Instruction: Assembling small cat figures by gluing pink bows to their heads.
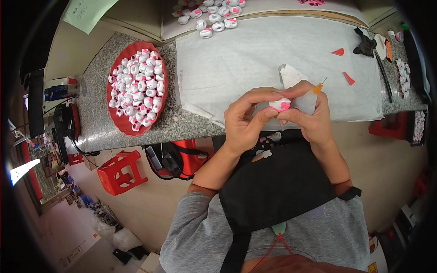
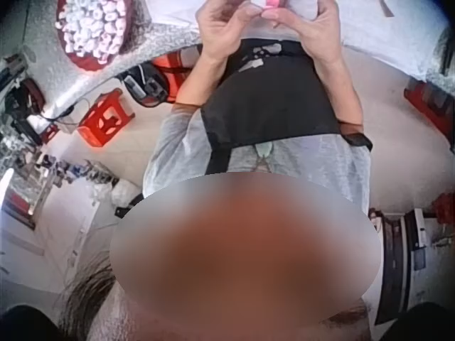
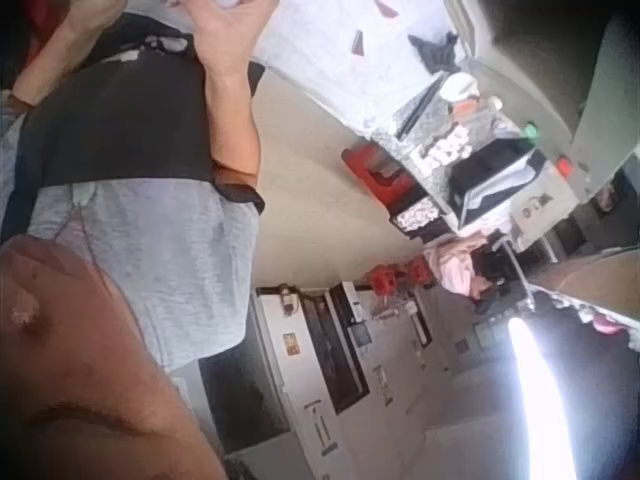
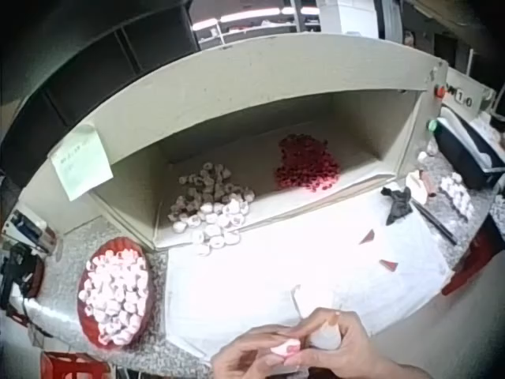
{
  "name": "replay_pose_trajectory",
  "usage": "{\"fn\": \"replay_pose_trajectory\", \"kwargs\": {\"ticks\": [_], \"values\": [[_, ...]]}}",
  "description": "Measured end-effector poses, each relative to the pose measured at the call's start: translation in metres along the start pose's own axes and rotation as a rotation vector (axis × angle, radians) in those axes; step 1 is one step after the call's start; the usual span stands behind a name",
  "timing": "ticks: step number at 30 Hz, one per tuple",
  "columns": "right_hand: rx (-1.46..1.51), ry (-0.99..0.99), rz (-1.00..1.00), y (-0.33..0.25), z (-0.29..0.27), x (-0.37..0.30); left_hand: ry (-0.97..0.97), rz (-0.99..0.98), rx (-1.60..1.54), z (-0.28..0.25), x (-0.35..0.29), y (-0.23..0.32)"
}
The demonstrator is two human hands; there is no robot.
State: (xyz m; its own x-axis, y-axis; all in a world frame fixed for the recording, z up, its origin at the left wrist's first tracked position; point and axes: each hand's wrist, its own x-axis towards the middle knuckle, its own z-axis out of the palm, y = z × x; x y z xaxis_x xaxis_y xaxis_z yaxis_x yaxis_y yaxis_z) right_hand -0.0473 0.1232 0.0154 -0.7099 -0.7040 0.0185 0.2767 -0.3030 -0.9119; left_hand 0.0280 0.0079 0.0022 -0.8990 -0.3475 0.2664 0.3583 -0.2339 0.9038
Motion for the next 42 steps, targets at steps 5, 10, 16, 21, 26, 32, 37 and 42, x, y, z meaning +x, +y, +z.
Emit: {"fn": "replay_pose_trajectory", "kwargs": {"ticks": [5,10,16,21,26,32,37,42], "values": [[-0.024,-0.018,0.034,-0.001,0.001,0.002,0.033,-0.082,-0.076,-0.001,-0.001,0.004],[-0.041,-0.007,0.026,0.000,0.002,0.002,0.030,-0.146,-0.107,-0.001,0.000,0.006],[-0.016,0.014,0.002,0.003,0.002,0.000,0.013,-0.111,-0.013,-0.002,-0.002,0.003],[-0.022,0.023,0.039,0.006,-0.002,0.004,0.026,-0.119,-0.023,-0.003,0.001,-0.002],[-0.043,-0.001,0.083,0.004,0.006,0.005,0.016,-0.120,-0.226,-0.010,-0.001,0.002],[-0.002,0.019,0.054,0.002,0.008,-0.005,-0.034,-0.092,-0.341,-0.009,-0.003,0.001],[0.032,-0.012,0.068,0.008,0.014,0.004,-0.032,-0.101,-0.326,-0.020,-0.004,0.007],[0.057,-0.102,0.131,0.009,0.026,0.014,-0.029,-0.165,-0.395,-0.030,-0.008,0.014]]}}
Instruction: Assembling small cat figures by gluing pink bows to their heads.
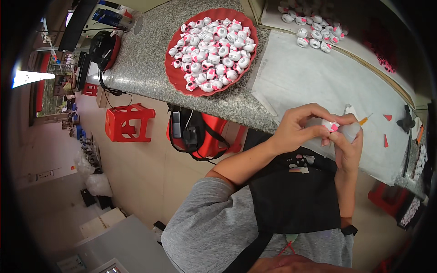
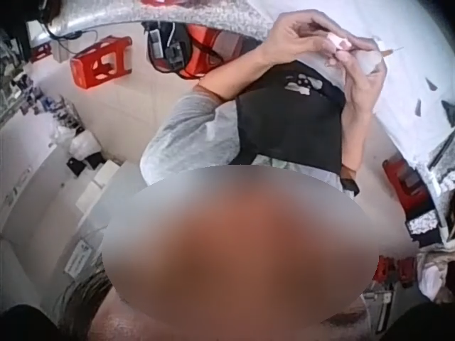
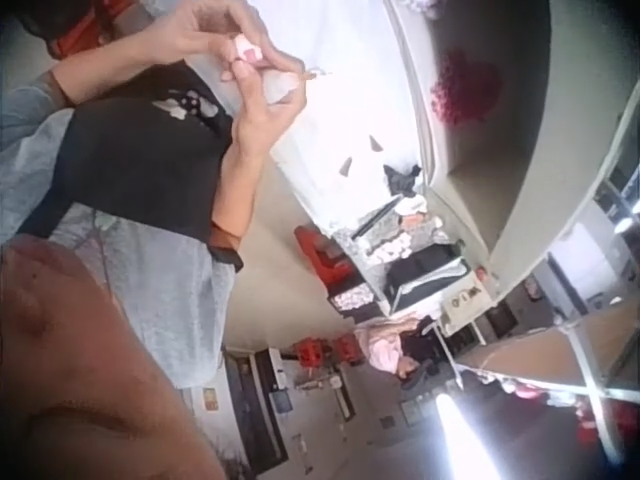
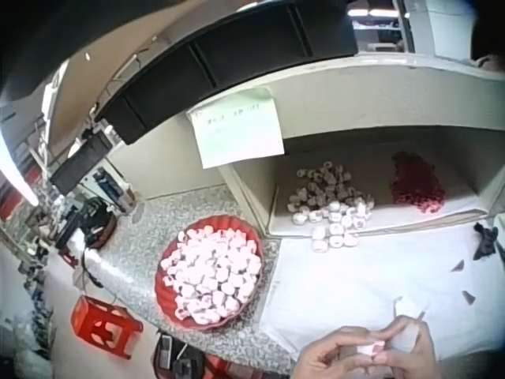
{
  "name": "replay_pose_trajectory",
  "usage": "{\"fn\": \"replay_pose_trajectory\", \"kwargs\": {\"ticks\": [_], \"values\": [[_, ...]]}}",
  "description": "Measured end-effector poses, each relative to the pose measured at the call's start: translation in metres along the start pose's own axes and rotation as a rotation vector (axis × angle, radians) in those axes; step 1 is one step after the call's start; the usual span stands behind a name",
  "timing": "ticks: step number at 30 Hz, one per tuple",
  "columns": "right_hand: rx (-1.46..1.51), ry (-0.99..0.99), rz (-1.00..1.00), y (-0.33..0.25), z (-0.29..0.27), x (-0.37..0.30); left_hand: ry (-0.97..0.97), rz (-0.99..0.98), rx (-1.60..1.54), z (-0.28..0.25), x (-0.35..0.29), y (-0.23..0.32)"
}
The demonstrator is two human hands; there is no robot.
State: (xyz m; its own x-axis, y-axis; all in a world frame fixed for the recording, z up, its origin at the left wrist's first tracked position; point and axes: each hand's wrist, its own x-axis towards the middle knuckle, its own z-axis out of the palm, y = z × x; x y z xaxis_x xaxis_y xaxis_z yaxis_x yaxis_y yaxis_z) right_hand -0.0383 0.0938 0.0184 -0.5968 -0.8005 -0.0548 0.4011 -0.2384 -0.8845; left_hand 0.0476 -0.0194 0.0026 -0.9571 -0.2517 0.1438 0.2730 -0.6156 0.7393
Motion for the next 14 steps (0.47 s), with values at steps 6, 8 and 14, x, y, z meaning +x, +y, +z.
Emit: {"fn": "replay_pose_trajectory", "kwargs": {"ticks": [6,8,14], "values": [[-0.241,-0.137,0.030,-0.003,0.008,0.019,0.471,0.360,0.791,-0.023,-0.019,0.026],[-0.241,-0.129,-0.004,-0.007,0.000,0.018,0.588,0.549,1.131,-0.052,-0.024,0.057],[-0.389,0.032,0.002,-0.010,-0.030,0.006,0.744,0.579,1.923,-0.072,-0.013,0.095]]}}
